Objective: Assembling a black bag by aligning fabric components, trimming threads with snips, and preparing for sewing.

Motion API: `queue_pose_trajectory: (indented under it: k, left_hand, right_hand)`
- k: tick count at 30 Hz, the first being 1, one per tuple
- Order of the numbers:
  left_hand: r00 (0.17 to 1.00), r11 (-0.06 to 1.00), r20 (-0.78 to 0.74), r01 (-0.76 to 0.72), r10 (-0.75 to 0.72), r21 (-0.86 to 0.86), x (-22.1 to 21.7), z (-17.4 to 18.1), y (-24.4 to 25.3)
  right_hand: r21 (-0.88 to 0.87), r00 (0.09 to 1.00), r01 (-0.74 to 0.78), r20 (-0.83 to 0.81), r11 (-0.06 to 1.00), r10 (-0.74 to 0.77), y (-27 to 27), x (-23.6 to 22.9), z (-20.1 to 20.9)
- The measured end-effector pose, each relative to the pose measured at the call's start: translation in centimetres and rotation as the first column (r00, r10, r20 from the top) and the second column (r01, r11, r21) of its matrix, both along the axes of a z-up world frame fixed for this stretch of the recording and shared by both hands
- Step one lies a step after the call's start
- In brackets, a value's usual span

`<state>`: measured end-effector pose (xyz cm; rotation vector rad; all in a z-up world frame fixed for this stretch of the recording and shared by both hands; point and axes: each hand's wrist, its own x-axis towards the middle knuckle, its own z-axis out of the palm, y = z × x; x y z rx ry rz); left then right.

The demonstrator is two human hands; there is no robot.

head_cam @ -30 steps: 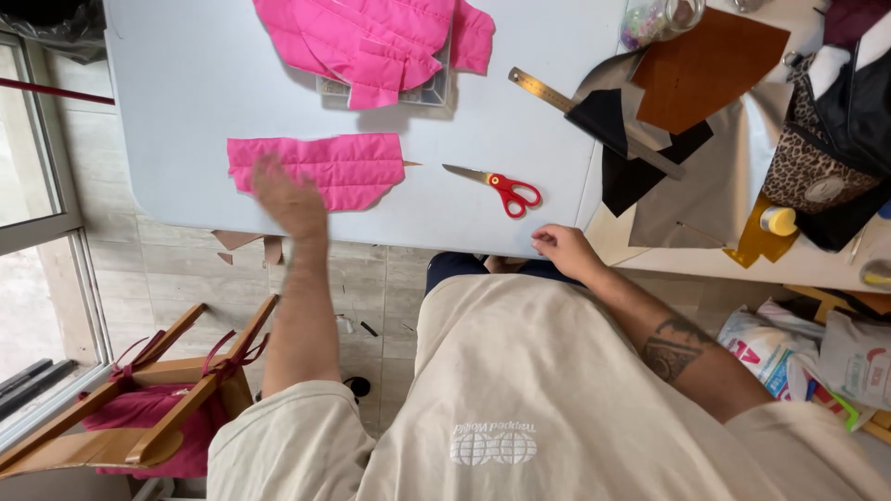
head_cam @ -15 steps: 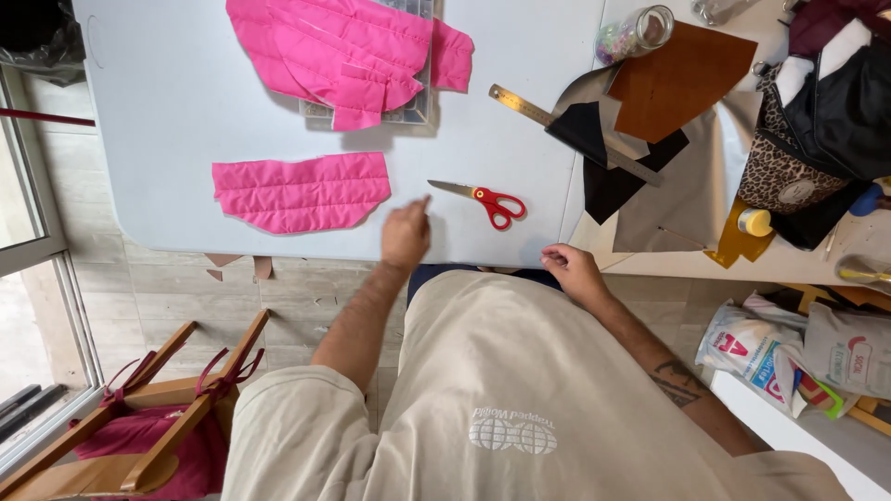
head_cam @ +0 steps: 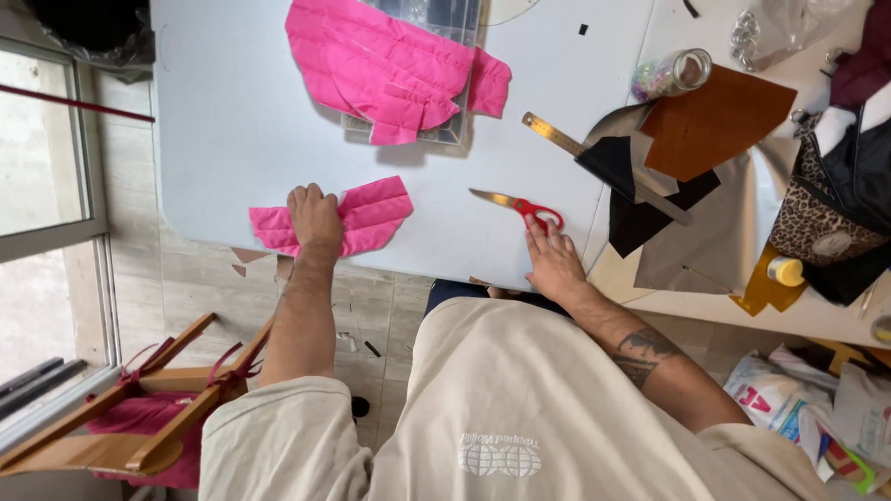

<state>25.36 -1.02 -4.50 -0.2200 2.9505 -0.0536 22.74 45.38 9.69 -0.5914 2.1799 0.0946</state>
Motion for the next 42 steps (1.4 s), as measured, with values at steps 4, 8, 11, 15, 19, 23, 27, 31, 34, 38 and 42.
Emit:
queue_pose_trajectory:
  k: [4, 8, 11, 15, 19, 23, 27, 31, 34, 38, 42]
  left_hand:
    - [0.971, 0.968, -0.206, 0.165, -0.125, 0.190, 2.5, 1.9, 3.4]
    - [0.913, 0.924, -0.368, 0.282, -0.176, 0.257, 6.9, 6.3, 12.1]
    - [0.885, 0.871, -0.413, 0.365, -0.215, 0.329, 10.0, 9.3, 18.3]
    - [0.941, 0.878, -0.338, 0.187, -0.031, 0.440, 16.5, 13.8, 25.0]
    - [0.891, 0.918, -0.417, 0.001, 0.180, 0.397, 23.9, 14.9, 29.7]
    - [0.829, 0.890, -0.436, -0.148, 0.349, 0.431, 29.5, 16.9, 31.3]
    - [0.719, 0.809, -0.396, -0.410, 0.571, 0.421, 35.6, 13.9, 32.1]
    - [0.550, 0.579, -0.226, -0.640, 0.804, 0.505, 42.7, 12.0, 30.3]
    - [0.394, 0.394, -0.144, -0.683, 0.908, 0.615, 49.4, 13.6, 29.5]
    - [0.165, 0.200, -0.120, -0.673, 0.979, 0.712, 60.5, 15.2, 27.2]
    - [-0.178, -0.003, -0.106, -0.525, 0.978, 0.851, 70.0, 18.1, 28.0]
  right_hand:
    - [-0.013, 0.992, 0.080, -0.092, 0.997, -0.081, 1.4, 0.2, 0.0]
    - [-0.504, 0.972, 0.183, -0.035, 0.844, -0.231, 2.0, 0.8, -0.9]
    - [-0.659, 0.828, 0.560, 0.423, 0.502, -0.368, 0.4, 0.1, -0.3]
    - [-0.652, 0.759, 0.613, 0.643, 0.446, -0.103, -1.2, 0.0, 1.2]
    - [-0.587, 0.616, 0.556, 0.766, 0.589, 0.181, -4.7, 1.6, 5.1]
    - [-0.522, 0.473, 0.349, 0.815, 0.778, 0.334, -9.1, 4.1, 4.1]
    - [-0.693, 0.664, 0.168, 0.605, 0.701, 0.439, -12.2, 7.1, 4.9]
    - [-0.730, 0.735, 0.356, 0.604, 0.583, 0.307, -16.8, 10.5, 6.0]
    - [-0.752, 0.750, 0.337, 0.578, 0.566, 0.322, -21.3, 15.1, 5.0]
    - [-0.723, 0.784, 0.152, 0.504, 0.674, 0.364, -28.0, 26.1, 5.7]
    - [-0.690, 0.682, 0.153, 0.592, 0.707, 0.430, -32.8, 36.5, 6.1]
